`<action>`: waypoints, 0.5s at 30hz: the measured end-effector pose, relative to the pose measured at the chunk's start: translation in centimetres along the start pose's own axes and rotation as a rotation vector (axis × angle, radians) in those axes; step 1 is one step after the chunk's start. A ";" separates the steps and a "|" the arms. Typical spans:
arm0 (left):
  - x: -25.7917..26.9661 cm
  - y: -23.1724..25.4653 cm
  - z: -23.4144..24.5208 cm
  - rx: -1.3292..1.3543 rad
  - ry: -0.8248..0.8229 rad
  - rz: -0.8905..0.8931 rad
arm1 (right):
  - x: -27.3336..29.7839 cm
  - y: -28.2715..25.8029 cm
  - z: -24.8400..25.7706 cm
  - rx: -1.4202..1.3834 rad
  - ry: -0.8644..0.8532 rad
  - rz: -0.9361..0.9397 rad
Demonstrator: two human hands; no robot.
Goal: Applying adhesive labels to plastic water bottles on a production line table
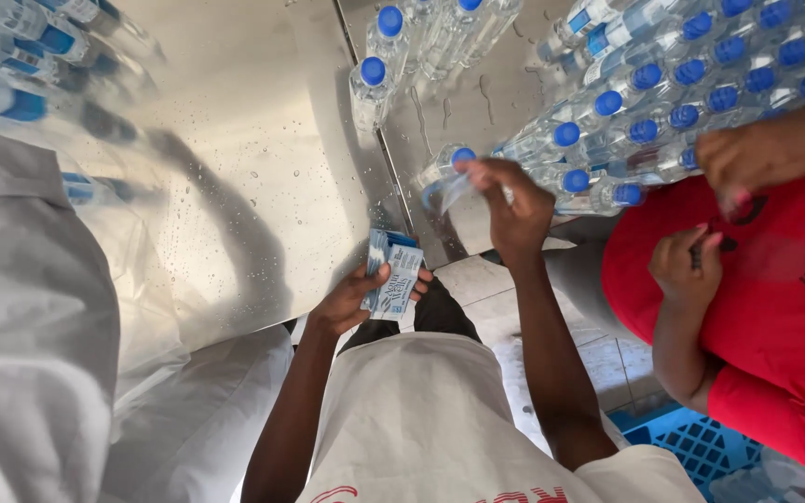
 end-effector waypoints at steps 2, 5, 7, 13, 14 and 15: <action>-0.3 -0.4 0.5 -0.010 0.000 -0.003 | -0.8 2.9 -0.1 0.024 0.030 0.003; -0.1 -0.4 0.2 -0.008 -0.019 -0.007 | 0.1 6.5 -0.5 0.045 0.066 -0.051; 0.1 -0.5 0.1 0.005 -0.038 -0.009 | 1.4 6.9 -0.6 0.043 0.072 -0.107; 0.7 -1.2 0.4 -0.037 0.062 -0.032 | 6.3 7.7 0.0 -0.016 0.023 -0.125; 0.7 -1.1 0.4 -0.035 0.070 -0.016 | 6.6 7.8 -0.5 -0.053 -0.002 -0.148; 0.7 -1.0 0.3 -0.033 0.078 0.000 | 6.8 7.9 -0.9 -0.091 -0.026 -0.171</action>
Point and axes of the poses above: each hand's wrist, its own x-axis away from the middle knuckle, its own z-axis out of the back of the hand, y = z × x, the point moved 4 cm from there along -x, towards the middle knuckle, and after that the axes turned 9 degrees about z, right-handed, at the moved point
